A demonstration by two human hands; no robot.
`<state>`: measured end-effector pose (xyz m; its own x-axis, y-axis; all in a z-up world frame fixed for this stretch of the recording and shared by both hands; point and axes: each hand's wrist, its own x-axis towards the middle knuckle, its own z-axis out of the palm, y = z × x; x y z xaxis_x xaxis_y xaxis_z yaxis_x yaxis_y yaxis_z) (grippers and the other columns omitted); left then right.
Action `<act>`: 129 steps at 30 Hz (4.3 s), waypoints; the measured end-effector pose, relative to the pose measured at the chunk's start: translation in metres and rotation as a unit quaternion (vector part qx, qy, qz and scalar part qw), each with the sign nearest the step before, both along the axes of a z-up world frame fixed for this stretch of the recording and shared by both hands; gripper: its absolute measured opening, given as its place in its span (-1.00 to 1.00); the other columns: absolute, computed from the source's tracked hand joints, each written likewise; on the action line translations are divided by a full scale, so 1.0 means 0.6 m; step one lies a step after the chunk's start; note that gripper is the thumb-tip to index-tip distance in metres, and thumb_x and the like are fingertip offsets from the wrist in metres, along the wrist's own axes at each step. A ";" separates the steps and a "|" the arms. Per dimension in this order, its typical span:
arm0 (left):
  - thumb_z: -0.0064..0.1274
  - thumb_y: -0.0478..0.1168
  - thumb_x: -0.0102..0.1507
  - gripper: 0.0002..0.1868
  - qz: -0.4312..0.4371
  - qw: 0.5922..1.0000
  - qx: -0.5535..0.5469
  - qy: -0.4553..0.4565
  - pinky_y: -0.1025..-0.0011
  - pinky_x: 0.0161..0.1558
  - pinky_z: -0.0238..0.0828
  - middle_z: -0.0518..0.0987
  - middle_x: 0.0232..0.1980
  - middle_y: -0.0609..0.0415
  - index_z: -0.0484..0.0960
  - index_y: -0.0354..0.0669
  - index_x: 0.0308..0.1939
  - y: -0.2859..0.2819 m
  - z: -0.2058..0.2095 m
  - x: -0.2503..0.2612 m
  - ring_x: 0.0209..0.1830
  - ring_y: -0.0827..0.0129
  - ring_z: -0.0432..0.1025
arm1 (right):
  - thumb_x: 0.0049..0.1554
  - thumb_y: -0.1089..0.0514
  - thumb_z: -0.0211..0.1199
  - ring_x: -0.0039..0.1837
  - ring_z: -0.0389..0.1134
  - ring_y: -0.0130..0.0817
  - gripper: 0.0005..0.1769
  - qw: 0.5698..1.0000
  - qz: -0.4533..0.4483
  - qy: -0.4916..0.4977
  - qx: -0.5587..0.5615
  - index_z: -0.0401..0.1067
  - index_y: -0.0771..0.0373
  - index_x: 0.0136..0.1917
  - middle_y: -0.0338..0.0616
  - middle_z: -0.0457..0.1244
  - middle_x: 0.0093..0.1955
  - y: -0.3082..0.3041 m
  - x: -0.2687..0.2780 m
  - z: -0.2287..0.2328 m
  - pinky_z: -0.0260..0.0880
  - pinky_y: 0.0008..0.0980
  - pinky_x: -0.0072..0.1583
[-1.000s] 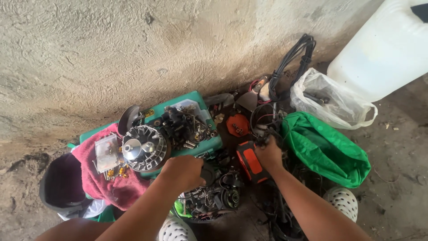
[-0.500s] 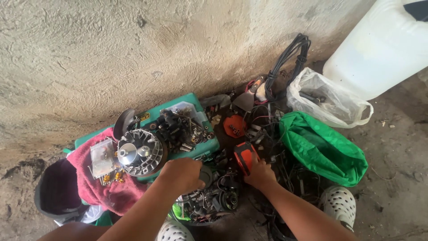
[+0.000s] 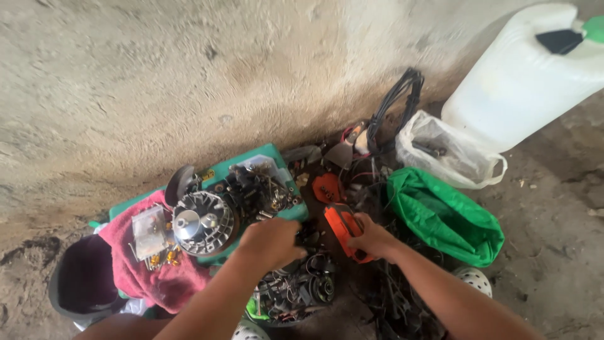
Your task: The person handles small metal components by hand before opening an orange tool case to sort through the pliers and wrenches inside.
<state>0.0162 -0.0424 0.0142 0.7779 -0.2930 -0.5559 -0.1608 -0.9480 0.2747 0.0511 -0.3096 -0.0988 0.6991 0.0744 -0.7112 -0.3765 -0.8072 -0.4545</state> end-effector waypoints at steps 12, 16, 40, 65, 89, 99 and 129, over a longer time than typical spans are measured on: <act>-0.02 0.41 0.17 -0.13 0.345 0.653 -0.636 0.223 -0.03 0.15 0.49 0.49 0.31 -0.08 0.30 0.07 0.43 -0.110 0.040 0.027 0.20 0.11 0.46 | -0.17 0.00 0.45 0.06 0.48 -0.18 0.17 0.962 0.180 -0.207 -0.021 -0.06 -0.01 0.61 0.01 0.39 0.09 0.009 0.007 0.425 0.46 -0.21 0.11; 0.03 0.35 0.14 -0.19 0.327 0.593 -0.698 0.233 0.03 0.06 0.56 0.53 0.29 0.09 0.36 0.09 0.38 -0.158 0.132 -0.006 0.19 0.25 0.50 | -0.19 0.03 0.45 0.06 0.50 -0.18 0.20 0.947 0.205 -0.239 -0.059 -0.07 -0.01 0.62 0.02 0.40 0.08 0.007 -0.051 0.523 0.48 -0.21 0.12; 0.09 -0.20 0.22 -0.40 0.298 0.482 -0.786 0.249 0.30 -0.01 0.60 0.60 0.15 -0.04 0.41 -0.20 0.35 -0.232 0.181 -0.100 0.07 0.28 0.55 | -0.11 -0.18 0.51 0.39 0.27 0.21 0.29 0.831 0.265 -0.487 -0.041 -0.13 0.16 0.67 0.23 0.14 0.48 -0.128 -0.144 0.502 0.35 -0.01 0.23; 0.05 -0.22 0.13 -0.39 0.305 0.462 -0.784 0.279 0.21 0.09 0.59 0.61 0.13 0.02 0.45 -0.13 0.31 -0.227 0.164 -0.107 0.11 0.28 0.55 | -0.03 -0.18 0.39 0.17 0.49 -0.21 0.16 0.946 0.190 -0.261 0.002 -0.12 -0.10 0.69 -0.07 0.36 0.23 -0.112 -0.115 0.535 0.51 -0.21 0.21; 0.06 0.24 0.19 -0.24 0.367 0.436 -0.784 0.244 0.10 0.20 0.43 0.62 0.21 0.01 0.45 -0.14 0.34 -0.201 0.112 -0.108 0.21 0.18 0.50 | 0.12 -0.07 0.02 0.36 0.32 -0.07 -0.26 0.825 -0.216 0.002 0.522 0.23 0.42 0.45 0.15 0.28 0.41 -0.206 -0.022 0.415 0.26 0.00 0.33; 0.10 0.13 0.14 -0.36 0.438 0.419 -0.769 0.203 0.04 0.24 0.42 0.65 0.12 0.03 0.53 -0.10 0.22 -0.186 0.124 -0.110 0.19 0.16 0.51 | 0.40 -0.17 -0.04 0.27 0.39 0.16 -0.29 0.766 -0.033 0.012 0.642 0.10 0.35 0.60 0.37 0.26 0.37 -0.214 -0.004 0.416 0.47 0.02 0.13; -0.04 -0.19 0.23 -0.52 0.463 0.529 -0.683 0.198 0.24 -0.10 0.68 0.68 0.05 0.00 0.43 -0.14 0.25 -0.175 0.036 -0.094 -0.07 0.24 0.64 | 0.17 -0.21 -0.22 -0.02 0.52 -0.05 -0.23 0.912 0.018 0.162 0.377 0.21 0.25 0.50 0.22 0.40 0.05 -0.226 0.039 0.404 0.64 -0.12 -0.15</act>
